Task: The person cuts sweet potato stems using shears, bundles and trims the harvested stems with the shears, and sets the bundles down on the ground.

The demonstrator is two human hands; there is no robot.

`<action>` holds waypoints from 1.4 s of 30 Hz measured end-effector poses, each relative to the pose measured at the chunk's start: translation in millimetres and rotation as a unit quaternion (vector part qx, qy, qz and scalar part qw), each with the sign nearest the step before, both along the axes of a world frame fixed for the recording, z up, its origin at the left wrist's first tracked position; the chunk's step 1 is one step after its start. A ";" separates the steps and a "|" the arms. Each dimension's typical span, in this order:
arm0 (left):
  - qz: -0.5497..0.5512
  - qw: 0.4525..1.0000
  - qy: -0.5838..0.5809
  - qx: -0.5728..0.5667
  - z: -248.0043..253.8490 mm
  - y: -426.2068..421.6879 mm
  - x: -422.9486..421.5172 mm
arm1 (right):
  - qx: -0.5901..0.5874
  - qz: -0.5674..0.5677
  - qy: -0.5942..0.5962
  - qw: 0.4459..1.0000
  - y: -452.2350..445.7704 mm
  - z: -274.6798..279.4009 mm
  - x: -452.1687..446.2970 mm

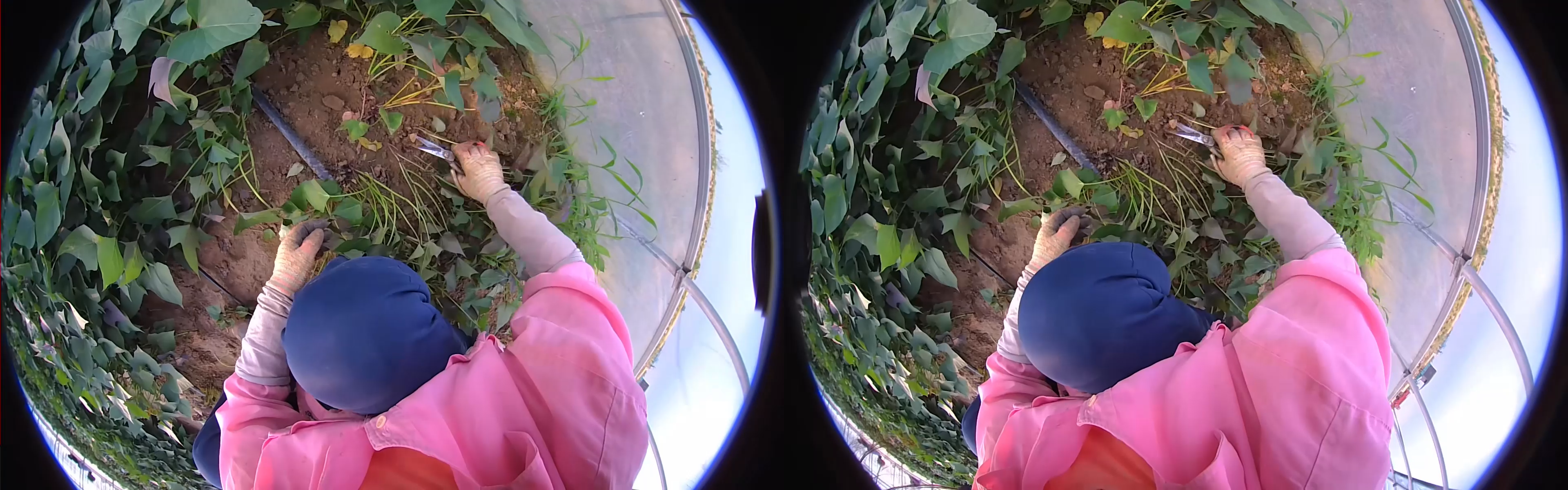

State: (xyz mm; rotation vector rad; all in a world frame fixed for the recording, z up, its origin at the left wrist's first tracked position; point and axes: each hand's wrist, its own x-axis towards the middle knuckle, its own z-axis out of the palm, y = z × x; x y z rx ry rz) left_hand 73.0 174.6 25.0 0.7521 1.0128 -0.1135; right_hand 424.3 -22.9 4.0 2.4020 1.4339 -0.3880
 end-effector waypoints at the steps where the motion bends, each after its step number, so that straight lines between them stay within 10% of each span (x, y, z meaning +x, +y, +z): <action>1: 0.003 1.000 -0.001 -0.004 -0.7 -0.9 0.7 | -0.008 0.018 -0.014 1.000 -0.2 5.3 -9.1; 10: 0.038 0.996 -0.057 0.057 32.4 6.2 19.4 | 0.063 -0.199 0.104 0.972 -17.9 -16.9 -1.9; 17: -0.150 0.981 -0.126 0.008 40.1 1.1 85.8 | 0.224 -0.469 0.430 0.738 14.5 39.4 -47.0; 21: -0.174 0.958 -0.191 0.124 -10.0 -35.1 106.6 | 0.187 -0.392 0.428 0.792 33.4 57.7 -104.1; 23: -0.064 0.979 -0.192 0.009 -3.6 -32.6 107.6 | 0.183 -0.332 0.469 0.798 37.9 64.8 -128.8; 28: 0.145 0.972 -0.141 -0.115 -8.8 -39.1 89.2 | 0.171 -0.372 0.586 0.700 44.5 72.8 -126.0; 30: 0.179 0.963 -0.136 -0.150 -7.7 -35.2 92.5 | 0.205 -0.524 0.647 0.515 46.1 67.1 -101.3; 35: 0.117 0.981 -0.100 -0.115 -6.2 -25.1 111.4 | -0.058 -0.364 0.518 0.772 45.6 20.5 -27.6; 42: 0.111 0.986 -0.079 -0.097 -17.7 -21.2 119.3 | -0.118 -0.321 0.442 0.829 72.6 5.3 -22.6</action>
